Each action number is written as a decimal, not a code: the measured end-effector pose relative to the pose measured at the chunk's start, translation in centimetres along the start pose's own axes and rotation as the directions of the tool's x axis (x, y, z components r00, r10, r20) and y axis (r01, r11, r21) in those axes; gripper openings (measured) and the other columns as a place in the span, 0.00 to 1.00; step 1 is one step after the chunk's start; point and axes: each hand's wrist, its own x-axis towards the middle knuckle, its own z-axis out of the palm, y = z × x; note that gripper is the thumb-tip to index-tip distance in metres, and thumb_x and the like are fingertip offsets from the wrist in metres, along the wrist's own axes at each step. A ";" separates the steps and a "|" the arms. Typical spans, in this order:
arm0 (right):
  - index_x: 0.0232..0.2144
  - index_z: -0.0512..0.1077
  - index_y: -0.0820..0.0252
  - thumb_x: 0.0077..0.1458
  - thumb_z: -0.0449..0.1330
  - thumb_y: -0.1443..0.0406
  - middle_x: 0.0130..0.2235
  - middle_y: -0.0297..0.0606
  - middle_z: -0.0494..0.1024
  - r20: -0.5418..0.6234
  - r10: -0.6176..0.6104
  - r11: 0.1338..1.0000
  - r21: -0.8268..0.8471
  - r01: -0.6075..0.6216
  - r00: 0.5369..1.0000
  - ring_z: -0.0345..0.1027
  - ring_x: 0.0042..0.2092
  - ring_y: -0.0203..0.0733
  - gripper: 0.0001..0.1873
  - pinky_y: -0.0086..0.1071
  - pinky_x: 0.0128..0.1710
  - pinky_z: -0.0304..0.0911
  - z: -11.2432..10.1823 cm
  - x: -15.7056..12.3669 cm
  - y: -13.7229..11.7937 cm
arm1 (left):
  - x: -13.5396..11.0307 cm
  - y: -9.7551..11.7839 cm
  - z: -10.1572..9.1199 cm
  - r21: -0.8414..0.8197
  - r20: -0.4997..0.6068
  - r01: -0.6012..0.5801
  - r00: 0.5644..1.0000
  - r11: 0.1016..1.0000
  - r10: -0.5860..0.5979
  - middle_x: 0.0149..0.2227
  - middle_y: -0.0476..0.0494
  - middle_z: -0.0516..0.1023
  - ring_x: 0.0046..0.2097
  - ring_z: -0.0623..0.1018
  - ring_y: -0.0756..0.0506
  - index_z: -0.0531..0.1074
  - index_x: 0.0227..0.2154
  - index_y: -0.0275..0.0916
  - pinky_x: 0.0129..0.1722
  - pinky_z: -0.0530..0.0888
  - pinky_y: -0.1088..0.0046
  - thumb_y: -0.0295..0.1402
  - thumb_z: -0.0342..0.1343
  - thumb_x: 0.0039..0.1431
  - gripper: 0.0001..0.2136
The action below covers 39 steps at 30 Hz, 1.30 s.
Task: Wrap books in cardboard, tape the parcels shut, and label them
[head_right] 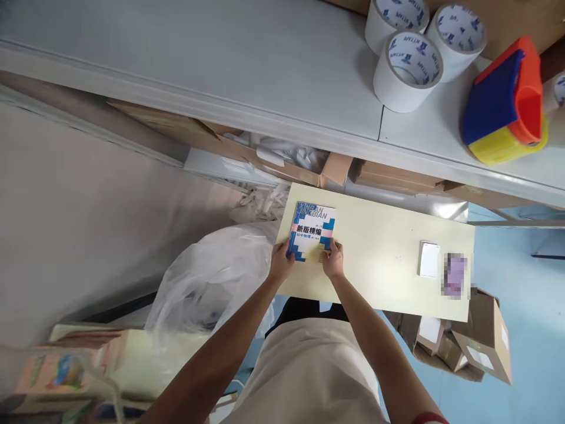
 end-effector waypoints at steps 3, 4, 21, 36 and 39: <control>0.63 0.62 0.58 0.52 0.57 0.66 0.50 0.49 0.70 -0.033 -0.002 0.999 -0.038 0.001 0.999 0.72 0.47 0.49 0.34 0.47 0.47 0.73 0.5 1.2 -0.8 | 1.8 -0.1 0.0 -0.053 -0.006 -0.041 0.999 0.998 0.041 0.43 0.39 0.73 0.50 0.76 0.37 0.71 0.54 0.38 0.55 0.73 0.50 0.23 0.54 0.49 0.26; 0.63 0.62 0.59 0.52 0.57 0.67 0.51 0.49 0.70 -0.039 -0.004 0.999 -0.042 0.002 0.999 0.72 0.47 0.49 0.35 0.47 0.48 0.73 0.7 1.6 -1.1 | 2.3 -0.1 0.0 -0.064 -0.010 -0.050 0.999 0.997 0.050 0.43 0.38 0.73 0.50 0.76 0.37 0.70 0.53 0.38 0.55 0.73 0.51 0.22 0.54 0.48 0.26; 0.62 0.61 0.55 0.39 0.64 0.73 0.58 0.46 0.64 0.095 -0.010 0.989 -0.143 0.024 0.995 0.57 0.63 0.54 0.45 0.48 0.64 0.57 0.4 2.7 -3.5 | 4.3 1.0 -0.7 -0.019 0.109 -0.029 0.994 0.999 0.031 0.47 0.37 0.74 0.56 0.72 0.36 0.69 0.53 0.38 0.60 0.67 0.52 0.21 0.56 0.44 0.28; 0.50 0.71 0.54 0.40 0.66 0.60 0.50 0.44 0.74 -0.021 0.171 0.959 0.232 -0.162 0.985 0.76 0.33 0.41 0.31 0.38 0.33 0.73 -6.5 -7.4 1.8 | -1.3 1.9 -2.5 -0.011 0.168 -0.002 0.986 1.000 0.004 0.50 0.32 0.76 0.60 0.69 0.31 0.71 0.49 0.34 0.62 0.64 0.49 0.30 0.57 0.47 0.22; 0.46 0.72 0.55 0.40 0.65 0.58 0.44 0.43 0.77 -0.110 0.134 0.963 0.250 -0.103 0.985 0.74 0.30 0.40 0.27 0.38 0.31 0.72 -9.5 -7.0 1.7 | -1.0 3.7 -2.5 -0.037 0.175 -0.047 0.983 0.998 0.052 0.45 0.35 0.79 0.57 0.73 0.32 0.74 0.42 0.38 0.60 0.66 0.48 0.30 0.57 0.47 0.16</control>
